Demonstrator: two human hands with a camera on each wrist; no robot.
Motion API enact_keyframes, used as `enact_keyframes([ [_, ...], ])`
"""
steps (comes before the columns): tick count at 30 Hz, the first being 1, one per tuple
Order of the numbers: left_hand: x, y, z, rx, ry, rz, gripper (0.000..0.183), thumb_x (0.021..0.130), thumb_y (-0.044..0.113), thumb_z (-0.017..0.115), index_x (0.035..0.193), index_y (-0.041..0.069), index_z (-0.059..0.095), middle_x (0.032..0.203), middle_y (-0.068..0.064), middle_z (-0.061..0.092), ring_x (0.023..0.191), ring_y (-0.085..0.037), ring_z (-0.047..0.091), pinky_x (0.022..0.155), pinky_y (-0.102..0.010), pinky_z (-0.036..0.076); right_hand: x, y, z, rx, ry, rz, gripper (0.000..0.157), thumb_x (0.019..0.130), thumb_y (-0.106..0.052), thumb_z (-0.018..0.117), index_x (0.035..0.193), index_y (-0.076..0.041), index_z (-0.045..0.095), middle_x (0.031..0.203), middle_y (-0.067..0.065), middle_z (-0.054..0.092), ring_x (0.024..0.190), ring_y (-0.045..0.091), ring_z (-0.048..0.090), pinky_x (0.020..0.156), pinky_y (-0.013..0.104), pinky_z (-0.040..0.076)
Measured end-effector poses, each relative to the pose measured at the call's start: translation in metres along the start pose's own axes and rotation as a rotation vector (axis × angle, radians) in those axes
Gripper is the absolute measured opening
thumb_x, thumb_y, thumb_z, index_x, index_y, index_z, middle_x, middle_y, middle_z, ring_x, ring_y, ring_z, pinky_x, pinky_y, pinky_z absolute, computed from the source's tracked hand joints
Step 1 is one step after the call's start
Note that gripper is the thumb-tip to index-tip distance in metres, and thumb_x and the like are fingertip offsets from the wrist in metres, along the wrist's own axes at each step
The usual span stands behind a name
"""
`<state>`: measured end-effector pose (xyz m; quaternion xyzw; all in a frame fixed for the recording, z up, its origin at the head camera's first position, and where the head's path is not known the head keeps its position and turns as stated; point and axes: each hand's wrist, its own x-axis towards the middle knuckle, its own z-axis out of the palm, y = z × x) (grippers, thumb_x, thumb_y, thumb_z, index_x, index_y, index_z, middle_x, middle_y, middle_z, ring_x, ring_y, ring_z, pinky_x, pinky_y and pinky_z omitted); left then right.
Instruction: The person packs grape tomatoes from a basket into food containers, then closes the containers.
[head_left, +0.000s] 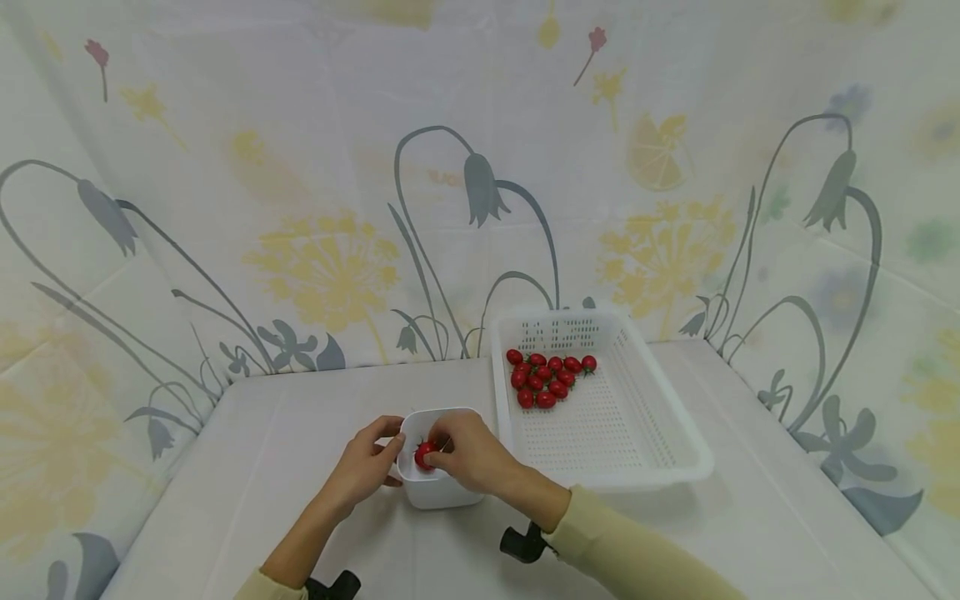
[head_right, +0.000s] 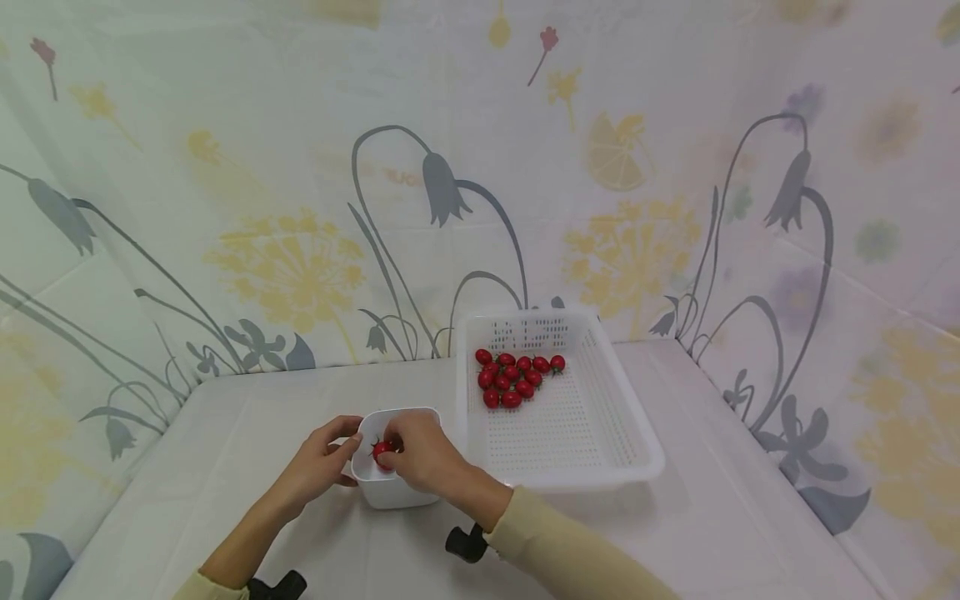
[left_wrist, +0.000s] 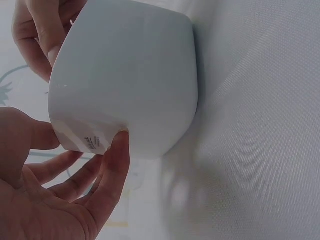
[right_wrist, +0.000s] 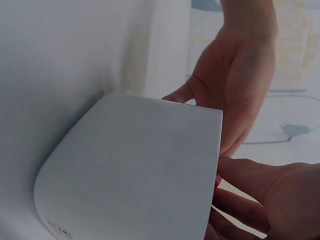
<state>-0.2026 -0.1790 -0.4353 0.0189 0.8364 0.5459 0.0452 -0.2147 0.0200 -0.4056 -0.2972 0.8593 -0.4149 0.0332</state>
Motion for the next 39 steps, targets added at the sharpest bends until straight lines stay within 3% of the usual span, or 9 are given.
enact_keyframes([
  [11,0.0,0.0,0.0,0.012,0.006,0.005,0.033,0.104,0.011,0.056,0.136,0.005,0.058,0.135,-0.02,0.06,0.095,-0.029,0.069,0.065,-0.038,0.064,0.003,0.004,0.014,-0.033,-0.015,0.036,0.004,0.09,-0.005,0.076,0.092,-0.003,0.073,0.081,-0.003,0.068,0.074,0.005,0.057,0.067,0.017,0.051],
  [22,-0.002,0.002,-0.002,0.002,-0.001,0.028,0.034,0.105,0.012,0.056,0.138,0.002,0.056,0.136,-0.022,0.059,0.093,-0.026,0.069,0.063,-0.04,0.064,0.008,-0.002,0.021,-0.106,-0.033,0.043,0.01,0.087,-0.005,0.078,0.081,-0.005,0.07,0.07,-0.004,0.062,0.065,0.004,0.05,0.06,0.017,0.047],
  [39,0.001,0.001,-0.001,-0.01,-0.004,0.012,0.033,0.105,0.011,0.055,0.136,0.003,0.057,0.136,-0.022,0.059,0.097,-0.029,0.069,0.063,-0.038,0.064,0.028,0.004,0.031,-0.093,-0.128,0.222,0.015,0.083,-0.009,0.083,0.076,-0.006,0.07,0.065,-0.003,0.062,0.06,0.008,0.053,0.052,0.021,0.045],
])
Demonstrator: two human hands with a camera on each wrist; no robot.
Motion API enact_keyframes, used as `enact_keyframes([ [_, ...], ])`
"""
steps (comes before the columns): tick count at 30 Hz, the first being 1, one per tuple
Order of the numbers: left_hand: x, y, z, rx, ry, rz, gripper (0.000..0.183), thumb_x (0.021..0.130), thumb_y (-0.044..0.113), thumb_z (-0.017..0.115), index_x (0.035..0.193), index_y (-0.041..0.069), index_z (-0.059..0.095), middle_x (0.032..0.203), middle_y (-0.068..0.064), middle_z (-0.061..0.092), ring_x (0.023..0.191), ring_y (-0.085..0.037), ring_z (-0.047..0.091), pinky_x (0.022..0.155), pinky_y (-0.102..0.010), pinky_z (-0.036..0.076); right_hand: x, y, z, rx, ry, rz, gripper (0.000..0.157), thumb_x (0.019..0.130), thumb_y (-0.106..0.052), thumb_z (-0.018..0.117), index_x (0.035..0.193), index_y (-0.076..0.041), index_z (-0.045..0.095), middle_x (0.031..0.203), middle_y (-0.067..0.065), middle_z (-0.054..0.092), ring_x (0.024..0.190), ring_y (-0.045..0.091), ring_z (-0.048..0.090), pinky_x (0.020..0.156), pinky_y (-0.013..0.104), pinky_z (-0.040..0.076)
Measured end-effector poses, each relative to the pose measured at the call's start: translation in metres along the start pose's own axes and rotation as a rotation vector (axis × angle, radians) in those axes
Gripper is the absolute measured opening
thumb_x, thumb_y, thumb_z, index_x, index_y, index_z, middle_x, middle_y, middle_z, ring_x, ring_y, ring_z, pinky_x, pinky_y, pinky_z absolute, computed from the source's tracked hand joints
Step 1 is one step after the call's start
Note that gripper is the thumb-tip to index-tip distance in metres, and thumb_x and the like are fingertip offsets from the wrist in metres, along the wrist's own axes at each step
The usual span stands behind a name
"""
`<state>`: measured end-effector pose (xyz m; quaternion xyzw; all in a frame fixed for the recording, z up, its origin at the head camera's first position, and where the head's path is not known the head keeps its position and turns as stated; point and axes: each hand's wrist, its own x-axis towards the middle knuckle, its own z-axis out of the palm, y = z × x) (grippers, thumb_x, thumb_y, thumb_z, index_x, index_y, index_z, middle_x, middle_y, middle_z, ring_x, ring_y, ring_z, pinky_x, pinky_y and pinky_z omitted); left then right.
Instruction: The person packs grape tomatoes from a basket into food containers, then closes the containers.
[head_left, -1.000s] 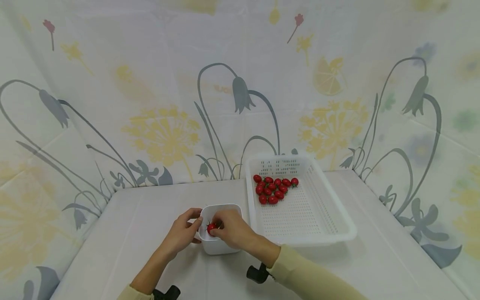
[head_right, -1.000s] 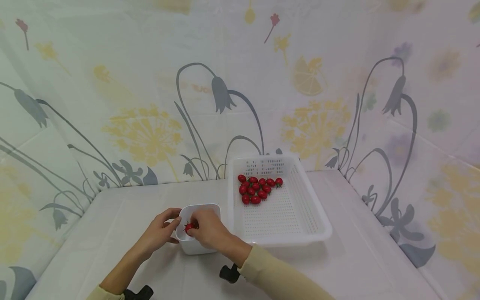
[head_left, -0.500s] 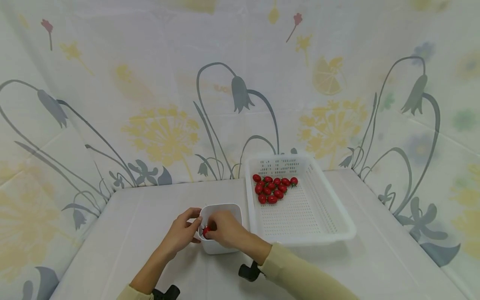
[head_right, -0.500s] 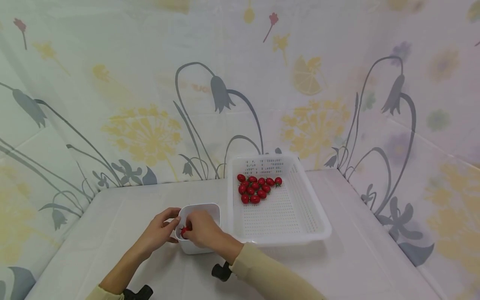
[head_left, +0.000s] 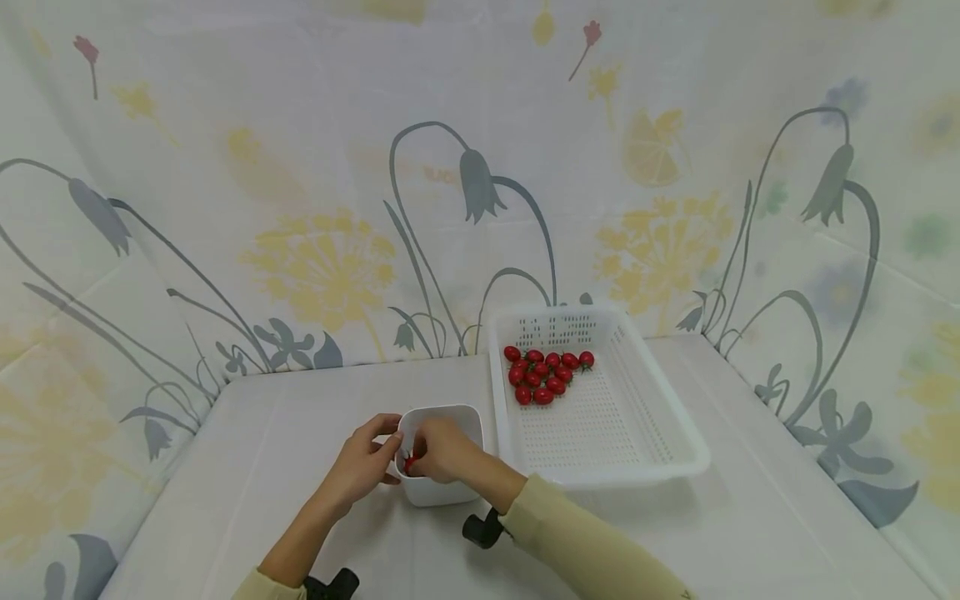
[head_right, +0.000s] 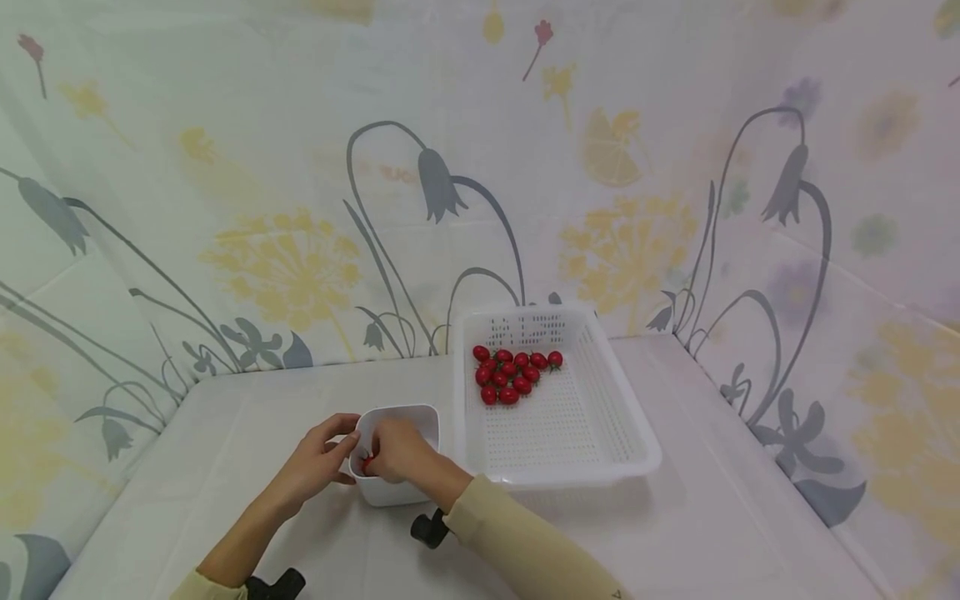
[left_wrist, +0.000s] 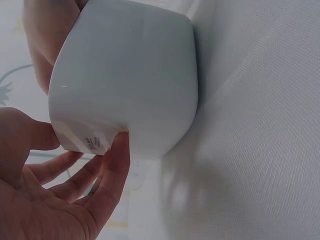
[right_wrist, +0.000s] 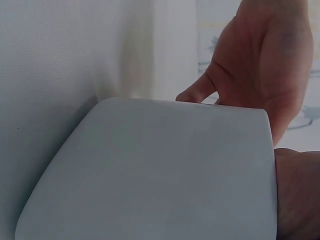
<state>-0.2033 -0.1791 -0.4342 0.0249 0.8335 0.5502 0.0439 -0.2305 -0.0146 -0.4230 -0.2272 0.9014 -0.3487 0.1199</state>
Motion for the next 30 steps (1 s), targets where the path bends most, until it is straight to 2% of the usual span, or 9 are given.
enact_keyframes([
  [8,0.0,-0.002,-0.001,-0.009,-0.011,0.025,0.035,0.105,0.012,0.055,0.137,-0.001,0.055,0.136,-0.025,0.058,0.099,-0.034,0.069,0.063,-0.042,0.064,0.002,-0.002,0.001,-0.07,0.002,0.037,0.018,0.082,-0.009,0.083,0.072,-0.007,0.068,0.064,-0.002,0.06,0.059,0.009,0.052,0.051,0.021,0.043],
  [19,-0.001,-0.001,-0.001,-0.014,-0.013,0.032,0.034,0.105,0.011,0.055,0.137,0.0,0.056,0.135,-0.024,0.059,0.098,-0.033,0.069,0.062,-0.04,0.063,0.0,-0.004,-0.002,-0.072,0.004,0.065,0.019,0.079,-0.005,0.083,0.072,-0.006,0.065,0.064,-0.001,0.058,0.058,0.011,0.05,0.049,0.022,0.042],
  [25,-0.002,-0.001,-0.001,-0.011,-0.004,0.016,0.032,0.104,0.011,0.056,0.136,0.002,0.058,0.134,-0.021,0.06,0.097,-0.032,0.07,0.063,-0.038,0.064,-0.005,-0.008,-0.009,-0.062,0.011,0.03,0.011,0.086,-0.009,0.078,0.082,-0.004,0.068,0.069,-0.001,0.059,0.061,0.012,0.052,0.051,0.023,0.045],
  [30,-0.001,-0.001,0.0,-0.001,0.0,0.006,0.034,0.104,0.012,0.056,0.137,0.002,0.057,0.135,-0.022,0.06,0.097,-0.03,0.069,0.065,-0.038,0.064,-0.017,-0.018,-0.028,-0.099,0.016,-0.049,0.012,0.09,-0.017,0.074,0.095,-0.006,0.073,0.082,-0.001,0.067,0.07,0.01,0.055,0.06,0.023,0.049],
])
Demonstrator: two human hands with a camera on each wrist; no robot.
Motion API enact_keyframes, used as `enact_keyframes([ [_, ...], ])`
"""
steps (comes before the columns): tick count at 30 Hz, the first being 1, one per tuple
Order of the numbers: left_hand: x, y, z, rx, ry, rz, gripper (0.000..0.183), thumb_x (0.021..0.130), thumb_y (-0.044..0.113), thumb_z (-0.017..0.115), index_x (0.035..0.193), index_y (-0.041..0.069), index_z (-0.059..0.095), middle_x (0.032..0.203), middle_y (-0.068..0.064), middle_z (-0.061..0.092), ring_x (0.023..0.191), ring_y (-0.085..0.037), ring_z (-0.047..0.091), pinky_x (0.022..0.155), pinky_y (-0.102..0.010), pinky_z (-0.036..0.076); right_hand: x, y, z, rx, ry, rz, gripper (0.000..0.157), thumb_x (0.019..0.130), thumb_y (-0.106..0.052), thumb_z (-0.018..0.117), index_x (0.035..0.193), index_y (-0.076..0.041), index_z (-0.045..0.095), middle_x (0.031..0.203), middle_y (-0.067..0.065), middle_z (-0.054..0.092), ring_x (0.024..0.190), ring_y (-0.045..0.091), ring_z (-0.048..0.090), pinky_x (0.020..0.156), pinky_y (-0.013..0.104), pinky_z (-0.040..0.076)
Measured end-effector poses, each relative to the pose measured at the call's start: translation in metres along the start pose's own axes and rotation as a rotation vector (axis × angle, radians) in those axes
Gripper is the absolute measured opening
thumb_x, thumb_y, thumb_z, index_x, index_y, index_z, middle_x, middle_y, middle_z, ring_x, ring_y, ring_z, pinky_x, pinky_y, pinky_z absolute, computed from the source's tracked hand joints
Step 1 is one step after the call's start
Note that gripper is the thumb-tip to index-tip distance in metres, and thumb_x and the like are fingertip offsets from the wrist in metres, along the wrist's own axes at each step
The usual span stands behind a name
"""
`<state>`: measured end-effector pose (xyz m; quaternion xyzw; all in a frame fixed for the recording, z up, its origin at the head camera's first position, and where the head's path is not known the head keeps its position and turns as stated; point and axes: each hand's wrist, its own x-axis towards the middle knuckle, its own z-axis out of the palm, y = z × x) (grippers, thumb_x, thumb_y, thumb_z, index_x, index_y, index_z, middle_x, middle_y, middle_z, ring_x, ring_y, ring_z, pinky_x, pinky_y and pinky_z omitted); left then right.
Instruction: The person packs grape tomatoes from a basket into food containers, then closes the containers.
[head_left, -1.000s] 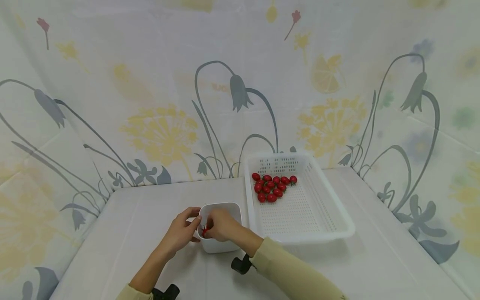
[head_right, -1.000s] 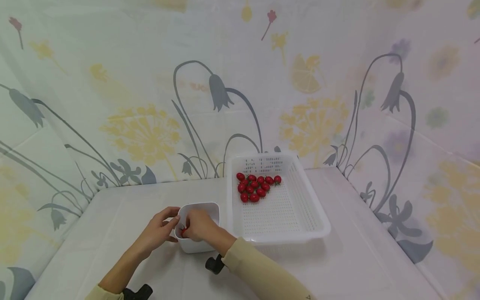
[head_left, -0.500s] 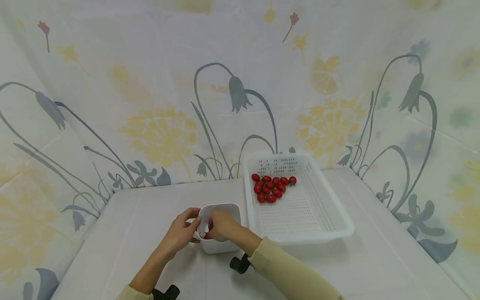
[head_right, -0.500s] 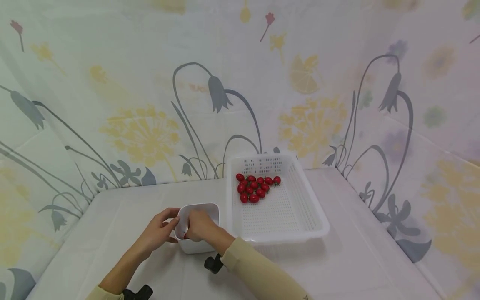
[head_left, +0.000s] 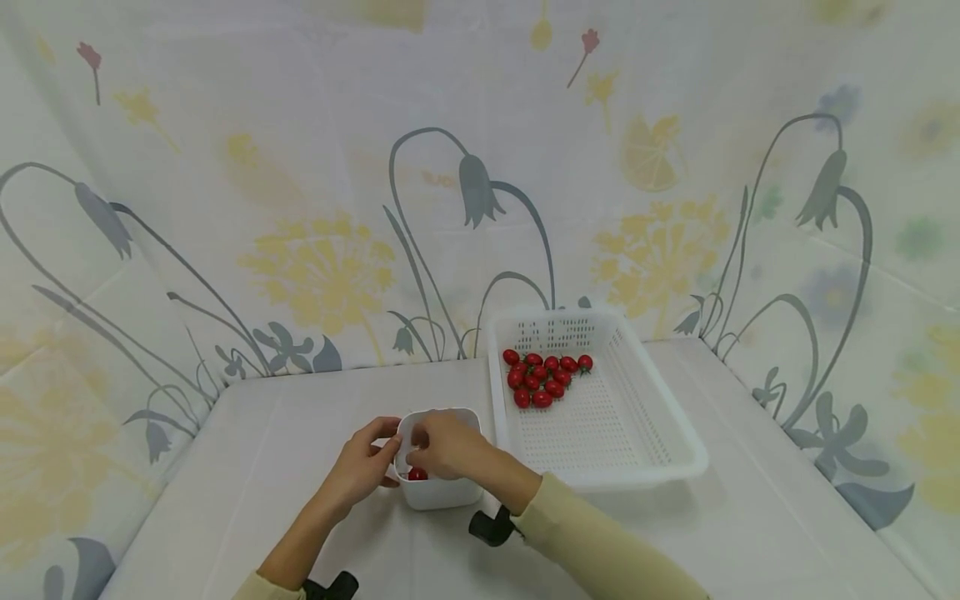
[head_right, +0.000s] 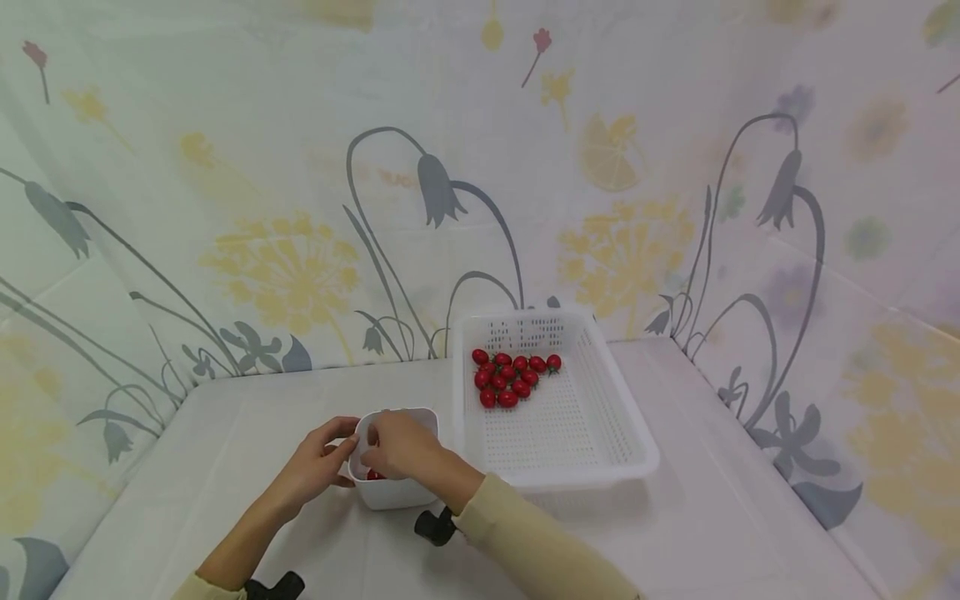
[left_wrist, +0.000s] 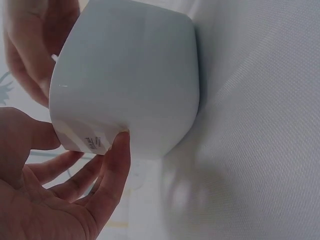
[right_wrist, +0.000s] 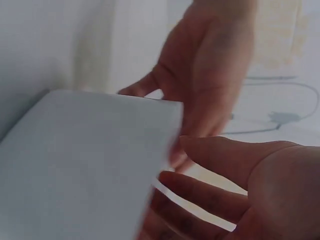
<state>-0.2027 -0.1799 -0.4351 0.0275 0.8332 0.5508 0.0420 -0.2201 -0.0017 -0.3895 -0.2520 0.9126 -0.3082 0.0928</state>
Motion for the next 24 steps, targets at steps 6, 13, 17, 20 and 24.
enact_keyframes([
  [6,0.001,0.0,0.001,0.01,0.003,-0.021,0.034,0.105,0.012,0.055,0.138,0.003,0.057,0.137,-0.021,0.059,0.097,-0.03,0.069,0.066,-0.037,0.064,-0.013,-0.004,-0.028,0.072,-0.007,-0.07,0.02,0.093,-0.017,0.072,0.108,-0.002,0.075,0.1,0.005,0.073,0.084,0.013,0.064,0.069,0.024,0.056],
  [13,0.0,0.0,0.0,0.018,0.001,-0.03,0.035,0.105,0.013,0.055,0.138,0.004,0.056,0.138,-0.02,0.058,0.099,-0.031,0.068,0.067,-0.037,0.064,-0.028,0.002,-0.058,0.089,-0.052,-0.132,0.025,0.095,-0.017,0.072,0.115,-0.002,0.072,0.112,0.01,0.073,0.096,0.021,0.069,0.076,0.027,0.059],
  [17,0.0,0.0,0.0,0.025,0.006,-0.029,0.035,0.105,0.013,0.055,0.138,0.004,0.057,0.138,-0.02,0.058,0.099,-0.031,0.068,0.067,-0.037,0.064,-0.036,0.011,-0.076,0.067,-0.061,-0.169,0.027,0.095,-0.016,0.071,0.118,-0.003,0.071,0.117,0.01,0.071,0.105,0.027,0.067,0.084,0.032,0.06],
  [20,0.0,0.0,0.001,0.029,0.007,-0.03,0.035,0.105,0.013,0.055,0.138,0.004,0.057,0.138,-0.02,0.058,0.1,-0.031,0.067,0.066,-0.037,0.064,-0.039,0.023,-0.088,0.047,-0.055,-0.203,0.028,0.096,-0.016,0.071,0.12,-0.001,0.069,0.12,0.011,0.07,0.108,0.029,0.067,0.089,0.036,0.06],
  [24,0.001,-0.001,0.001,0.027,0.005,-0.032,0.035,0.105,0.014,0.056,0.139,0.004,0.057,0.138,-0.02,0.058,0.1,-0.031,0.067,0.066,-0.037,0.064,-0.041,0.044,-0.102,0.004,-0.01,-0.222,0.029,0.095,-0.016,0.072,0.12,-0.001,0.069,0.118,0.01,0.07,0.106,0.027,0.068,0.091,0.038,0.059],
])
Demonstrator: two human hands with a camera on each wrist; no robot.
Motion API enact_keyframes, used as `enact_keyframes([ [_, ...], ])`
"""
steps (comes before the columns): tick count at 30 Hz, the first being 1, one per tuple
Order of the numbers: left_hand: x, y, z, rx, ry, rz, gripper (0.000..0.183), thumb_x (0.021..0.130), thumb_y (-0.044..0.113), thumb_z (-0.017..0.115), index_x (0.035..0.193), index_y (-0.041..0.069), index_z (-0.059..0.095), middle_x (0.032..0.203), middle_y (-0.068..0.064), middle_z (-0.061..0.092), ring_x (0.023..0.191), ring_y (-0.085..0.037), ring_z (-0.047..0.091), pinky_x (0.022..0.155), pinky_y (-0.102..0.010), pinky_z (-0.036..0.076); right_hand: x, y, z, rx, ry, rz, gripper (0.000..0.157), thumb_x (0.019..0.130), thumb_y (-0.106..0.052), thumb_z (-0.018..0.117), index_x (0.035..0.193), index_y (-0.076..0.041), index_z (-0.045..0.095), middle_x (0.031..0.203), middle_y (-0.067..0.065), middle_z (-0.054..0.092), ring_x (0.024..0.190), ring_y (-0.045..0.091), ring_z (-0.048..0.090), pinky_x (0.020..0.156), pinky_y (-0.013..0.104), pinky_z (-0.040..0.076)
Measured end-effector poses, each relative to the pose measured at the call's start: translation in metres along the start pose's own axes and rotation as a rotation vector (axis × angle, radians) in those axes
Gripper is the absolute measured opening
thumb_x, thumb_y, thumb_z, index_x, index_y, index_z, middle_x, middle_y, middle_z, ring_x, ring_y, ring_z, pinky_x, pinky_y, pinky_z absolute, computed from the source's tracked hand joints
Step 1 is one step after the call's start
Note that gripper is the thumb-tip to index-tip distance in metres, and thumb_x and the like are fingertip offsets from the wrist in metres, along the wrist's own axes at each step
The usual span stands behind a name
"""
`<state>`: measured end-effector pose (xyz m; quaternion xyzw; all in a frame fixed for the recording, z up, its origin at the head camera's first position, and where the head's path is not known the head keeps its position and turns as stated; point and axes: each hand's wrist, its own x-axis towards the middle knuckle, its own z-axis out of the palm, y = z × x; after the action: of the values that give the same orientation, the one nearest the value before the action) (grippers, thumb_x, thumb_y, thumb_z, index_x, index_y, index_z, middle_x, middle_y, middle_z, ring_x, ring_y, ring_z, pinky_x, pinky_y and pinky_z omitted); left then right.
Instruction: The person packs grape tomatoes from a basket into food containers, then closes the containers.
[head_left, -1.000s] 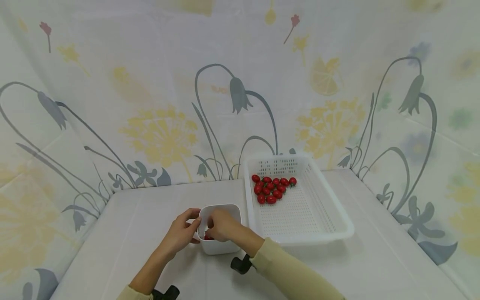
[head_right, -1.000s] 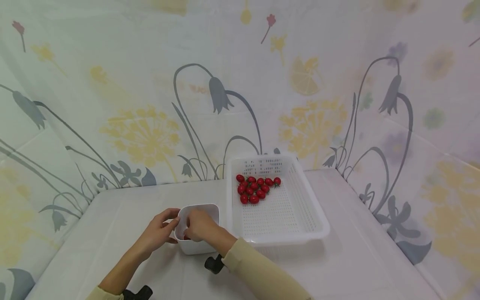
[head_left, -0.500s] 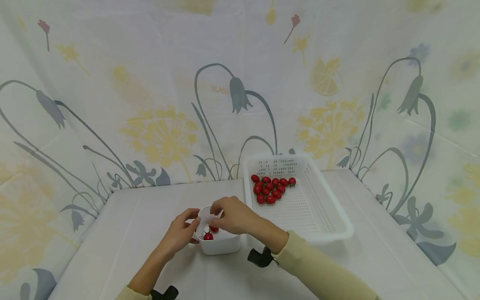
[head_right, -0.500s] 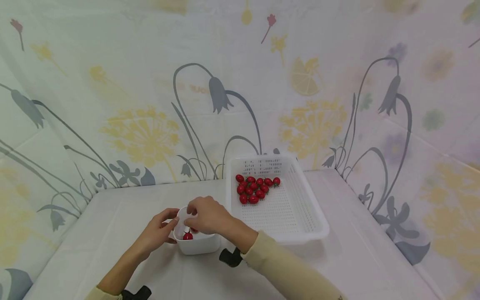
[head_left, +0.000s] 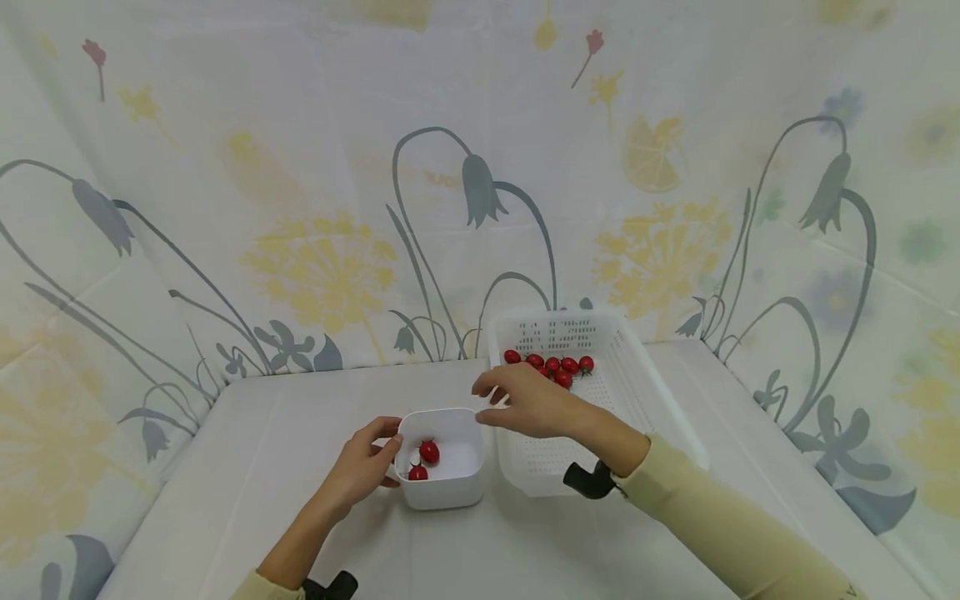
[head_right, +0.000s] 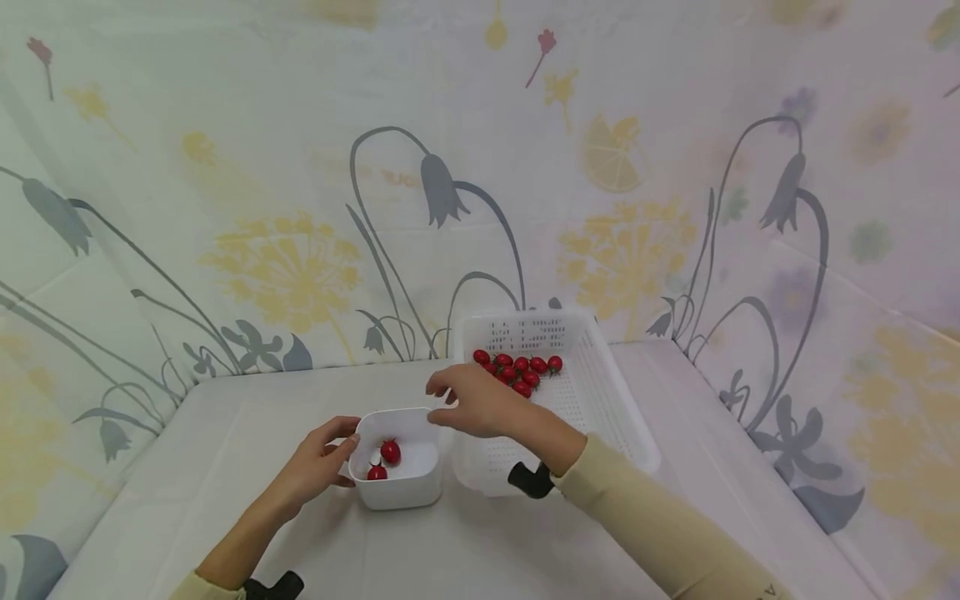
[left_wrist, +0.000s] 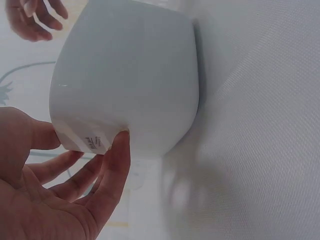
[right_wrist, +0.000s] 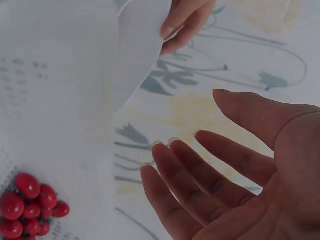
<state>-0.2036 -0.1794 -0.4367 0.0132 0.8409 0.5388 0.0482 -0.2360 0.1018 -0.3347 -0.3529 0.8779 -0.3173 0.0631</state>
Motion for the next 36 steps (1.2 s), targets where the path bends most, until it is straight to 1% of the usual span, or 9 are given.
enact_keyframes([
  [8,0.0,-0.001,0.001,0.005,-0.003,-0.002,0.036,0.105,0.015,0.056,0.139,0.005,0.056,0.139,-0.018,0.058,0.099,-0.029,0.067,0.067,-0.037,0.064,-0.007,0.044,-0.017,-0.087,0.05,-0.019,0.024,0.092,-0.014,0.075,0.113,-0.002,0.071,0.107,0.006,0.071,0.099,0.029,0.066,0.09,0.045,0.058],
  [14,0.0,-0.001,0.001,0.005,-0.001,-0.003,0.035,0.105,0.014,0.056,0.139,0.004,0.056,0.138,-0.019,0.058,0.098,-0.029,0.067,0.066,-0.037,0.064,-0.006,0.074,-0.023,-0.122,0.022,0.031,0.021,0.092,-0.014,0.075,0.109,-0.002,0.071,0.101,0.007,0.07,0.092,0.026,0.063,0.08,0.035,0.055],
  [18,-0.001,0.0,0.001,-0.003,-0.005,-0.007,0.035,0.105,0.014,0.055,0.139,0.004,0.056,0.138,-0.019,0.058,0.099,-0.029,0.066,0.067,-0.037,0.064,-0.005,0.088,-0.024,-0.14,0.005,0.088,0.021,0.093,-0.014,0.075,0.108,-0.002,0.071,0.101,0.008,0.07,0.094,0.027,0.062,0.082,0.035,0.053],
  [21,-0.001,0.0,0.001,-0.003,-0.007,-0.008,0.035,0.105,0.014,0.055,0.139,0.004,0.056,0.138,-0.019,0.058,0.1,-0.03,0.067,0.067,-0.037,0.064,-0.004,0.096,-0.023,-0.147,-0.007,0.109,0.016,0.092,-0.011,0.075,0.103,-0.001,0.071,0.095,0.007,0.068,0.091,0.026,0.06,0.078,0.034,0.052],
  [24,-0.001,0.0,0.001,0.002,-0.006,-0.007,0.036,0.105,0.014,0.056,0.139,0.004,0.056,0.138,-0.019,0.058,0.1,-0.03,0.067,0.067,-0.037,0.064,-0.002,0.104,-0.022,-0.167,-0.017,0.118,0.009,0.09,-0.008,0.074,0.094,0.0,0.07,0.083,0.004,0.063,0.081,0.021,0.055,0.07,0.029,0.047],
  [27,-0.001,0.001,0.001,0.008,-0.004,-0.007,0.036,0.105,0.015,0.055,0.139,0.005,0.056,0.138,-0.019,0.058,0.1,-0.031,0.067,0.067,-0.037,0.064,0.001,0.113,-0.02,-0.179,-0.026,0.138,0.012,0.089,-0.007,0.075,0.094,0.003,0.07,0.081,0.005,0.06,0.078,0.017,0.051,0.067,0.028,0.043],
  [29,-0.001,0.002,0.001,0.012,-0.002,-0.009,0.036,0.105,0.015,0.055,0.14,0.005,0.056,0.138,-0.019,0.058,0.1,-0.031,0.067,0.068,-0.037,0.064,0.001,0.118,-0.019,-0.178,-0.043,0.171,0.016,0.09,-0.008,0.076,0.099,0.004,0.071,0.085,0.008,0.063,0.08,0.018,0.051,0.069,0.03,0.045],
  [33,-0.002,0.004,0.0,0.012,-0.005,-0.006,0.037,0.105,0.015,0.055,0.14,0.004,0.055,0.138,-0.02,0.057,0.099,-0.03,0.067,0.067,-0.038,0.064,0.002,0.126,-0.016,-0.182,-0.079,0.239,0.027,0.091,-0.012,0.076,0.112,0.003,0.071,0.104,0.011,0.069,0.095,0.022,0.057,0.085,0.039,0.054],
  [36,-0.002,0.004,0.0,0.01,-0.001,-0.009,0.036,0.105,0.015,0.055,0.14,0.004,0.055,0.138,-0.02,0.057,0.097,-0.03,0.067,0.067,-0.038,0.064,0.004,0.132,-0.014,-0.188,-0.094,0.255,0.025,0.091,-0.013,0.076,0.111,0.001,0.072,0.105,0.009,0.07,0.099,0.023,0.058,0.091,0.044,0.054],
])
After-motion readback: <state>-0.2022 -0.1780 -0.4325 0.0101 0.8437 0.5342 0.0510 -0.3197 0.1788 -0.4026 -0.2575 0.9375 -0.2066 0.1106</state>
